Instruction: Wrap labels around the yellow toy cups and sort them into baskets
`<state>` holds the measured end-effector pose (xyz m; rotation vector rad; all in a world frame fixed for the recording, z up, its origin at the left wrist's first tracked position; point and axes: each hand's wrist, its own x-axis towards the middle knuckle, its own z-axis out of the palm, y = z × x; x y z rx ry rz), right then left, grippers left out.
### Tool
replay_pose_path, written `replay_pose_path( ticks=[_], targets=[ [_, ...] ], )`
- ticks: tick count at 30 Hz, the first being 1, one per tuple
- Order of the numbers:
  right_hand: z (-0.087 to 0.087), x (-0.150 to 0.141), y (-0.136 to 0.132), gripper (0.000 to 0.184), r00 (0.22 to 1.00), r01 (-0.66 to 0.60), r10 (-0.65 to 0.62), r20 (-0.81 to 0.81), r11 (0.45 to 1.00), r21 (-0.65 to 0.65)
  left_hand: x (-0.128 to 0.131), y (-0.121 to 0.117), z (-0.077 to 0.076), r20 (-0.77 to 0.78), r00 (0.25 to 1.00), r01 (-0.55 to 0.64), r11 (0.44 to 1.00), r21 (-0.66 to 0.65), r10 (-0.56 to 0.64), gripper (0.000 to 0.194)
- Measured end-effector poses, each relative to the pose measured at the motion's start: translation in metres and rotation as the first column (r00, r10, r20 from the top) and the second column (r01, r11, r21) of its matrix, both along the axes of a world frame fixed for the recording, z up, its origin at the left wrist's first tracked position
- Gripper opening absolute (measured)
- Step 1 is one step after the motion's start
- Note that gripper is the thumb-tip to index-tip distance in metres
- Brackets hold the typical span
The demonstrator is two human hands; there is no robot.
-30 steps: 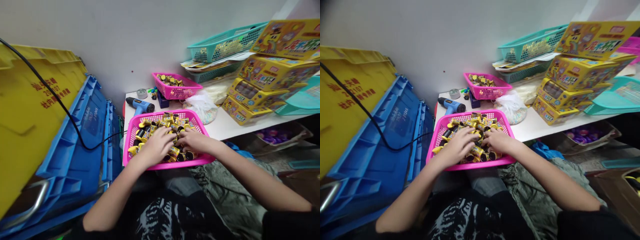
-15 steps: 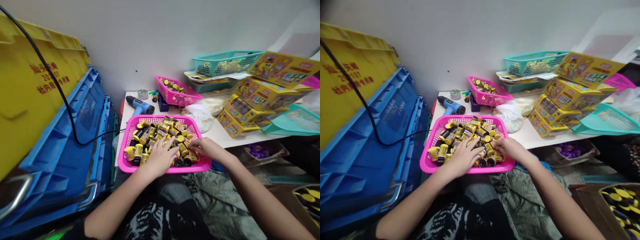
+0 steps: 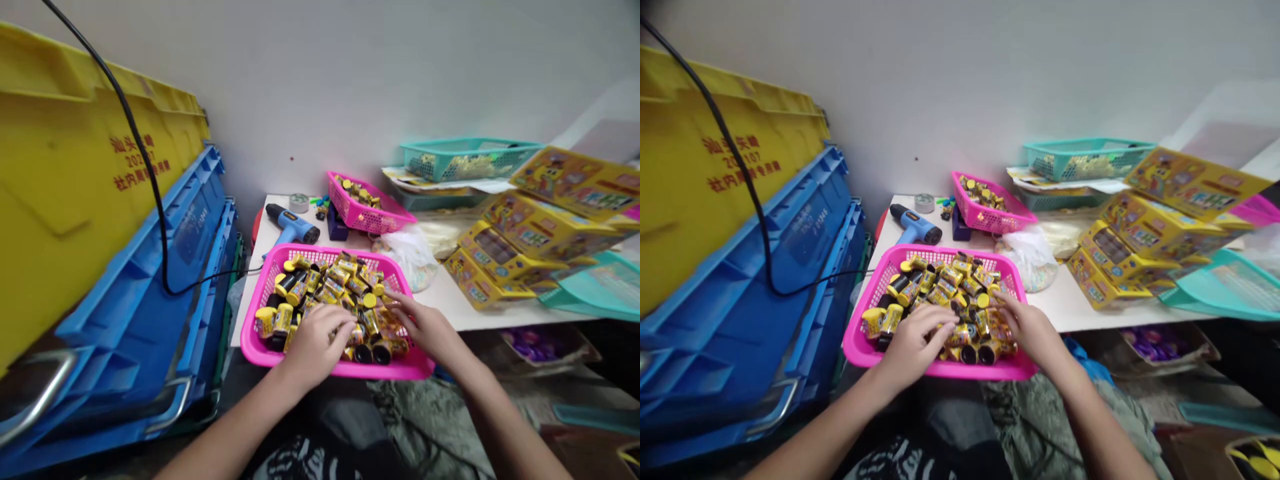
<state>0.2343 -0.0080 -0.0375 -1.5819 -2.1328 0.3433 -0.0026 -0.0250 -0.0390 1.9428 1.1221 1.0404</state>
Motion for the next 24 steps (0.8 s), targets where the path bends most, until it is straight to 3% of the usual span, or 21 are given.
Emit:
replay_pose_path(
  ticks=[1, 2, 4, 6, 8, 10, 12, 14, 15, 17, 19, 21, 24],
  targets=[
    [0.000, -0.008, -0.004, 0.030, 0.999, 0.042, -0.038, -0.026, 0.986, 0.164, 0.003, -0.001, 0.003, 0.122, 0.992, -0.015, 0.992, -0.123, 0.030, 0.023],
    [0.000, -0.017, -0.007, 0.028, 0.997, 0.071, -0.058, -0.048, 0.936, 0.346, 0.005, -0.002, 0.005, 0.256, 0.964, 0.004, 0.963, -0.268, 0.067, 0.022],
    [-0.001, -0.037, -0.013, 0.027, 0.997, -0.072, 0.069, 0.027, 0.797, 0.600, 0.011, 0.000, 0.008, 0.513, 0.841, 0.124, 0.862, -0.491, 0.172, 0.027],
    [-0.001, -0.055, -0.017, 0.034, 0.962, -0.269, 0.221, 0.160, 0.677, 0.685, 0.012, 0.004, 0.009, 0.669, 0.686, 0.207, 0.805, -0.556, 0.285, 0.030],
    [0.003, -0.068, -0.020, 0.037, 0.921, -0.372, 0.343, 0.184, 0.633, 0.679, 0.008, 0.007, 0.008, 0.713, 0.602, 0.192, 0.802, -0.566, 0.360, 0.030],
    [0.009, -0.074, -0.022, 0.033, 0.898, -0.366, 0.439, 0.035, 0.700, 0.614, 0.000, 0.008, 0.008, 0.695, 0.591, 0.136, 0.799, -0.586, 0.409, 0.032],
    [0.015, -0.076, -0.022, 0.024, 0.872, -0.259, 0.417, -0.258, 0.839, 0.479, -0.009, 0.006, 0.008, 0.658, 0.610, 0.060, 0.802, -0.595, 0.442, 0.036],
    [0.019, -0.078, -0.020, 0.023, 0.787, -0.086, 0.214, -0.579, 0.967, 0.242, -0.015, 0.003, 0.010, 0.630, 0.627, -0.019, 0.818, -0.575, 0.457, 0.038],
    [0.020, -0.079, -0.018, 0.024, 0.711, -0.038, 0.091, -0.698, 0.995, 0.092, -0.017, 0.002, 0.012, 0.624, 0.634, -0.043, 0.826, -0.562, 0.457, 0.039],
    [0.023, -0.082, -0.014, 0.030, 0.563, -0.092, -0.101, -0.821, 0.979, -0.183, -0.019, 0.000, 0.014, 0.623, 0.641, -0.061, 0.839, -0.541, 0.449, 0.037],
    [0.026, -0.088, -0.010, 0.035, 0.498, -0.229, -0.171, -0.850, 0.919, -0.319, -0.020, -0.001, 0.015, 0.620, 0.647, -0.072, 0.845, -0.530, 0.444, 0.036],
    [0.028, -0.093, -0.006, 0.039, 0.505, -0.297, -0.176, -0.845, 0.884, -0.362, -0.021, -0.002, 0.015, 0.610, 0.652, -0.085, 0.843, -0.531, 0.449, 0.035],
    [0.026, -0.100, -0.005, 0.040, 0.509, -0.288, -0.164, -0.845, 0.893, -0.347, -0.021, -0.006, 0.013, 0.624, 0.640, -0.074, 0.845, -0.530, 0.447, 0.036]
  ],
)
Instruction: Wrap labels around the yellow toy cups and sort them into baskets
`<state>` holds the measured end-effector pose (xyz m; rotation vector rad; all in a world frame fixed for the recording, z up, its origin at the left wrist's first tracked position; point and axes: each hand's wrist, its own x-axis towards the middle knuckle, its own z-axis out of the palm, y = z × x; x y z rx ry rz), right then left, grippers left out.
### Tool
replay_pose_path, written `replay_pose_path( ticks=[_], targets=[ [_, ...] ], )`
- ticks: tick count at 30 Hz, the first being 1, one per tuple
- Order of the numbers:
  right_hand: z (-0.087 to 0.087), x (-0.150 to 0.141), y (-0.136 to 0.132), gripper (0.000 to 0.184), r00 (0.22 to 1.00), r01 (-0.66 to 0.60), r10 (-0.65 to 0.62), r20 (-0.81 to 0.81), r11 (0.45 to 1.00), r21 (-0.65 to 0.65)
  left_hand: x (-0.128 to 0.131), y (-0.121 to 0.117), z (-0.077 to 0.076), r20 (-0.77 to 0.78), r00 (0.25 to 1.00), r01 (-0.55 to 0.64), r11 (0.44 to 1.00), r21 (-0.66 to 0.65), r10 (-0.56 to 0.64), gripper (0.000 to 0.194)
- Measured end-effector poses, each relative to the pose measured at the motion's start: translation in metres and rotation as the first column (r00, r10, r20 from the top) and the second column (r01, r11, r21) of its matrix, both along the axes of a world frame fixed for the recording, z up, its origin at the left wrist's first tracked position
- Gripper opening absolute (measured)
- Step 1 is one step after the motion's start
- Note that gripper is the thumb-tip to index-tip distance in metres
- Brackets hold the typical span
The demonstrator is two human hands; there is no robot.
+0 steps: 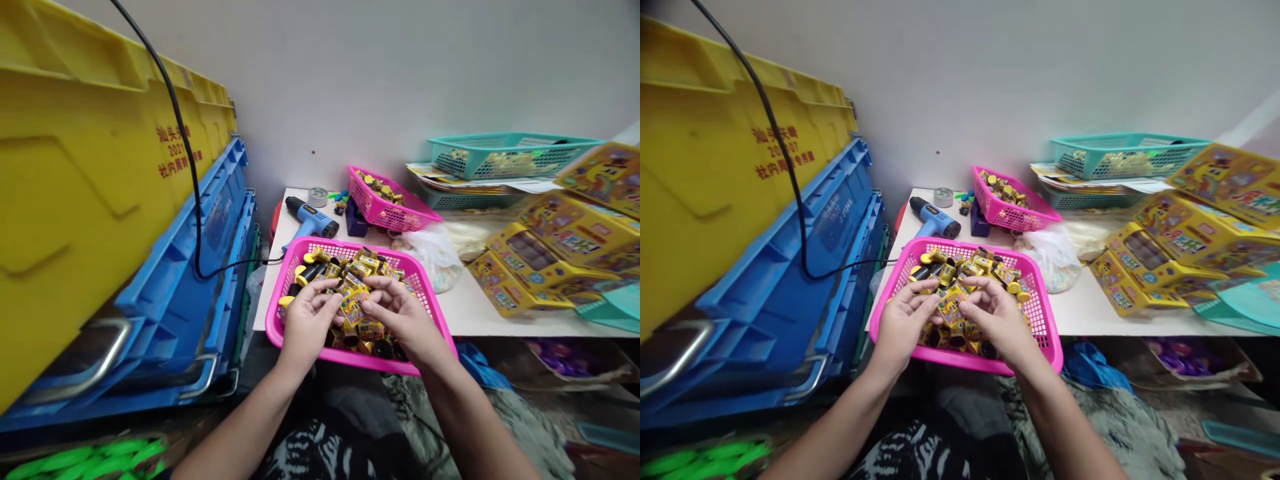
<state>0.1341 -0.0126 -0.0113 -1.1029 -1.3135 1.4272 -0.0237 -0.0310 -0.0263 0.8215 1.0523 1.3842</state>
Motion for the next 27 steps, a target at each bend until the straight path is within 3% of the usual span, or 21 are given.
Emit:
replay_pose_path(
  ticks=[3, 6, 10, 12, 14, 15, 17, 19, 21, 23, 27],
  targets=[
    [-0.005, -0.008, -0.007, 0.035, 0.999, 0.037, -0.037, 0.001, 0.999, 0.023, -0.001, -0.008, -0.003, 0.019, 1.000, 0.013, 1.000, 0.023, -0.014, 0.041],
    [-0.005, -0.018, -0.016, 0.031, 0.999, -0.006, 0.004, 0.054, 0.999, 0.045, -0.011, -0.017, -0.008, -0.006, 1.000, 0.013, 1.000, 0.001, -0.013, 0.036],
    [0.004, -0.039, -0.004, 0.016, 0.957, -0.099, 0.016, 0.291, 0.957, 0.272, -0.049, -0.025, -0.016, -0.061, 0.995, -0.082, 0.996, -0.040, 0.079, 0.029],
    [0.009, -0.056, 0.018, 0.012, 0.863, -0.252, -0.006, 0.505, 0.861, 0.442, -0.072, -0.025, -0.020, -0.111, 0.982, -0.159, 0.987, -0.024, 0.156, 0.033],
    [0.009, -0.077, 0.046, 0.015, 0.660, -0.581, 0.066, 0.749, 0.676, 0.453, -0.091, -0.024, -0.021, -0.181, 0.961, -0.211, 0.977, 0.003, 0.208, 0.031],
    [0.009, -0.088, 0.060, 0.021, 0.485, -0.742, 0.126, 0.865, 0.583, 0.331, -0.098, -0.023, -0.021, -0.210, 0.953, -0.222, 0.975, 0.010, 0.220, 0.027],
    [0.005, -0.106, 0.083, 0.027, 0.158, -0.881, 0.127, 0.979, 0.467, 0.081, -0.107, -0.022, -0.021, -0.234, 0.948, -0.223, 0.975, -0.005, 0.216, 0.023],
    [0.002, -0.118, 0.097, 0.028, 0.002, -0.898, 0.103, 0.995, 0.438, -0.043, -0.110, -0.022, -0.020, -0.210, 0.960, -0.201, 0.978, -0.049, 0.187, 0.027],
    [0.000, -0.122, 0.103, 0.028, -0.025, -0.909, 0.100, 0.995, 0.411, -0.064, -0.109, -0.022, -0.021, -0.179, 0.971, -0.177, 0.980, -0.090, 0.159, 0.034],
    [-0.003, -0.120, 0.104, 0.027, -0.032, -0.938, 0.058, 0.998, 0.344, -0.050, -0.108, -0.021, -0.023, -0.178, 0.969, -0.190, 0.977, -0.097, 0.171, 0.034],
    [-0.010, -0.108, 0.097, 0.025, 0.094, -0.982, -0.050, 0.994, 0.157, 0.101, -0.108, -0.017, -0.025, -0.203, 0.943, -0.282, 0.958, -0.056, 0.265, 0.024]
  ],
)
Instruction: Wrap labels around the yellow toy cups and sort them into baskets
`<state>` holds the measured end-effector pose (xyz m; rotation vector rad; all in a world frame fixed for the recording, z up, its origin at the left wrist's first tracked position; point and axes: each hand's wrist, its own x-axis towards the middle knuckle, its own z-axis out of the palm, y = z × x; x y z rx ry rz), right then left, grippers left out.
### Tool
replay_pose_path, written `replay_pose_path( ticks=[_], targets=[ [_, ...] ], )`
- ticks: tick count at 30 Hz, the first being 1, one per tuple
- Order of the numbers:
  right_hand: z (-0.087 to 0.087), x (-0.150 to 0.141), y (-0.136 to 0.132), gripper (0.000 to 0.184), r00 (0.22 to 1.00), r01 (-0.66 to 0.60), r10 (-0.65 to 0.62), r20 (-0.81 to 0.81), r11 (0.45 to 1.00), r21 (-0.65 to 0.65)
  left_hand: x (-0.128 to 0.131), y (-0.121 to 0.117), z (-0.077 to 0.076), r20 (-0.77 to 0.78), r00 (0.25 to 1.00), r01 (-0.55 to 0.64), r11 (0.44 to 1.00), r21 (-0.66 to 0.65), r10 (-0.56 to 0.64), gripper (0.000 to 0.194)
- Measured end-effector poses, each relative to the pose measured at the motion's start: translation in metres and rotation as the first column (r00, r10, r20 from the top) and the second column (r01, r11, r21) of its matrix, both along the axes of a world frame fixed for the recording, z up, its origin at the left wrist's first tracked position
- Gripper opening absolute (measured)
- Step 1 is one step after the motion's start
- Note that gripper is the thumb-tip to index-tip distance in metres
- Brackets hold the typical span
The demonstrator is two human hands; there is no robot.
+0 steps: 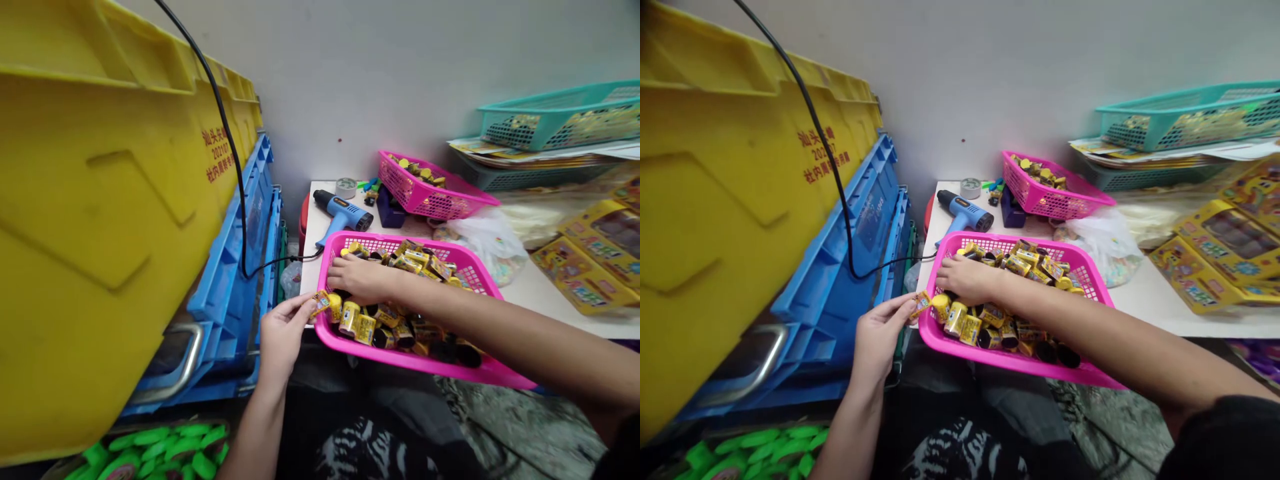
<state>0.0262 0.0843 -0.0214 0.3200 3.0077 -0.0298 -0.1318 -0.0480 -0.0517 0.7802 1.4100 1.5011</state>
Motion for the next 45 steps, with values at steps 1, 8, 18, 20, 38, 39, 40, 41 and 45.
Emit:
replay_pose_path(
  ticks=[1, 8, 18, 20, 38, 39, 40, 41, 45],
  targets=[
    [-0.001, 0.004, -0.003, 0.025, 0.999, 0.000, 0.000, -0.042, 1.000, -0.004, 0.000, 0.001, 0.000, 0.006, 1.000, -0.012, 1.000, 0.011, 0.012, 0.024],
    [0.020, 0.052, -0.040, 0.030, 0.677, 0.398, -0.581, -0.451, 0.805, -0.439, 0.009, 0.002, 0.005, 0.127, 0.989, 0.071, 0.994, 0.079, -0.081, 0.026],
    [0.010, 0.085, -0.094, 0.031, 0.034, -0.086, -0.929, -0.369, 0.366, -0.927, 0.058, 0.010, 0.012, 0.226, 0.949, 0.209, 0.976, 0.067, -0.219, 0.026],
    [0.008, 0.090, -0.100, 0.029, 0.045, -0.055, -0.915, -0.402, 0.399, -0.915, 0.066, 0.010, 0.015, 0.248, 0.943, 0.212, 0.976, 0.056, -0.219, 0.026],
    [0.011, 0.071, -0.038, 0.020, 0.821, 0.457, -0.444, -0.358, 0.888, -0.053, 0.028, 0.015, 0.015, 0.267, 0.961, -0.093, 0.993, 0.072, 0.070, 0.030],
    [0.009, 0.055, -0.036, 0.018, 0.873, 0.408, -0.410, -0.265, 0.911, -0.066, 0.029, 0.015, 0.013, 0.272, 0.960, -0.087, 0.994, 0.068, 0.065, 0.030],
    [0.005, 0.040, -0.034, 0.018, 0.902, 0.390, -0.395, -0.172, 0.919, -0.065, 0.029, 0.015, 0.012, 0.272, 0.960, -0.082, 0.995, 0.064, 0.062, 0.030],
    [0.001, 0.025, -0.032, 0.019, 0.911, 0.398, -0.401, -0.098, 0.916, -0.050, 0.029, 0.015, 0.011, 0.267, 0.962, -0.080, 0.995, 0.063, 0.061, 0.030],
    [-0.016, -0.010, -0.020, 0.021, 0.904, 0.425, -0.425, 0.037, 0.905, -0.011, 0.021, 0.012, 0.008, 0.257, 0.965, -0.077, 0.995, 0.070, 0.057, 0.027]
  ],
)
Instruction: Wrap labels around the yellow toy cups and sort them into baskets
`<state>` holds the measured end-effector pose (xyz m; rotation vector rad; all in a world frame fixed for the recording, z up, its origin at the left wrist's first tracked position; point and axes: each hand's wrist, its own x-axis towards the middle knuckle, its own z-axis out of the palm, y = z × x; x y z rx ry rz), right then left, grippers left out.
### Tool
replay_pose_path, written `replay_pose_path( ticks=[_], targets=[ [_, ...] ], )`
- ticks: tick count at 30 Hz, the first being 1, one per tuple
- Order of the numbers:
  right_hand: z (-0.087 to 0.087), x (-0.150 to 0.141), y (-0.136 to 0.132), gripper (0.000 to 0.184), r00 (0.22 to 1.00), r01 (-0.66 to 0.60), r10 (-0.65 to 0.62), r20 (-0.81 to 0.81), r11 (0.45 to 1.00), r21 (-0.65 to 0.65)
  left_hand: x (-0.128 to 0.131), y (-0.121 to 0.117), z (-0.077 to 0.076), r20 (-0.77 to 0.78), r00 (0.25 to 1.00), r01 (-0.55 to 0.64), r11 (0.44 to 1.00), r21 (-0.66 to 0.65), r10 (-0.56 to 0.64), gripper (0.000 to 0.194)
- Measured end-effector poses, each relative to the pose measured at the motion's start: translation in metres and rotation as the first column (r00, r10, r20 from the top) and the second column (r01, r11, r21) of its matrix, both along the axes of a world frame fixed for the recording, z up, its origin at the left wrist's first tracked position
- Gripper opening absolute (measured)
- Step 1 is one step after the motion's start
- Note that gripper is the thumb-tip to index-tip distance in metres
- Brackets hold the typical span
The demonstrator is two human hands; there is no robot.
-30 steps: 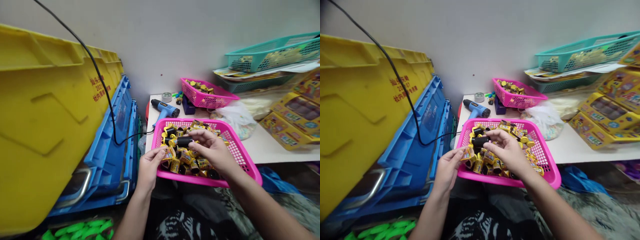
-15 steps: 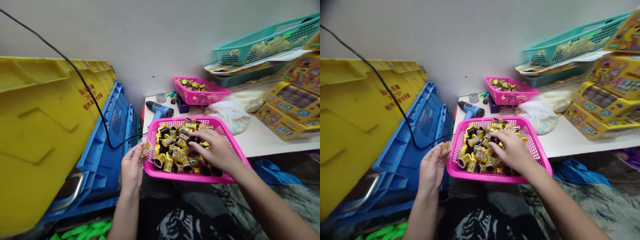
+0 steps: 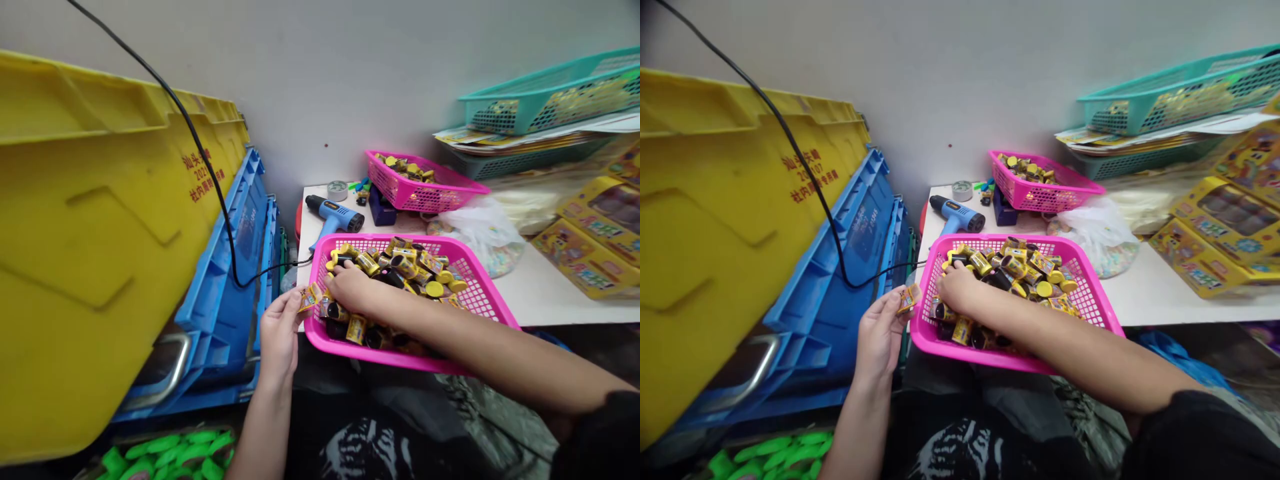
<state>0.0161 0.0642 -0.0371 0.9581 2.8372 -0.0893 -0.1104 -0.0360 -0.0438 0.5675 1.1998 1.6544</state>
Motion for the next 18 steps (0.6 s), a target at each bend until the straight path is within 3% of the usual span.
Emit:
replay_pose_path(
  ticks=[2, 4, 6, 9, 11, 13, 15, 18],
  targets=[
    [0.002, -0.001, 0.005, 0.020, 0.999, -0.023, 0.024, 0.039, 0.999, -0.025, -0.006, -0.002, -0.001, 0.022, 1.000, 0.000, 1.000, -0.001, 0.000, 0.027],
    [0.011, 0.011, 0.007, 0.031, 0.999, -0.030, 0.032, 0.031, 0.999, -0.040, -0.010, -0.004, -0.003, 0.051, 0.999, -0.002, 1.000, -0.007, 0.003, 0.027],
    [0.024, 0.032, 0.002, 0.041, 0.997, -0.004, -0.002, -0.073, 0.997, -0.072, -0.011, -0.005, -0.004, 0.081, 0.997, -0.002, 1.000, -0.011, 0.003, 0.027],
    [0.037, 0.070, -0.013, 0.037, 0.933, 0.077, -0.156, -0.325, 0.967, -0.243, -0.006, -0.005, -0.005, 0.094, 0.994, 0.054, 0.999, -0.009, -0.053, 0.029],
    [0.037, 0.091, -0.029, 0.031, 0.806, 0.126, -0.329, -0.493, 0.908, -0.399, 0.002, -0.004, -0.005, 0.060, 0.993, 0.100, 0.995, 0.006, -0.100, 0.031],
    [0.031, 0.105, -0.045, 0.028, 0.600, 0.129, -0.485, -0.636, 0.843, -0.522, 0.012, -0.003, -0.004, 0.008, 0.990, 0.140, 0.990, 0.021, -0.140, 0.031],
    [0.024, 0.110, -0.059, 0.030, 0.401, 0.093, -0.569, -0.718, 0.805, -0.586, 0.022, -0.002, -0.002, -0.029, 0.982, 0.189, 0.982, 0.024, -0.189, 0.032],
    [0.020, 0.108, -0.074, 0.035, 0.173, -0.015, -0.624, -0.762, 0.772, -0.636, 0.037, -0.002, 0.002, -0.052, 0.967, 0.250, 0.968, 0.021, -0.249, 0.032]
  ],
)
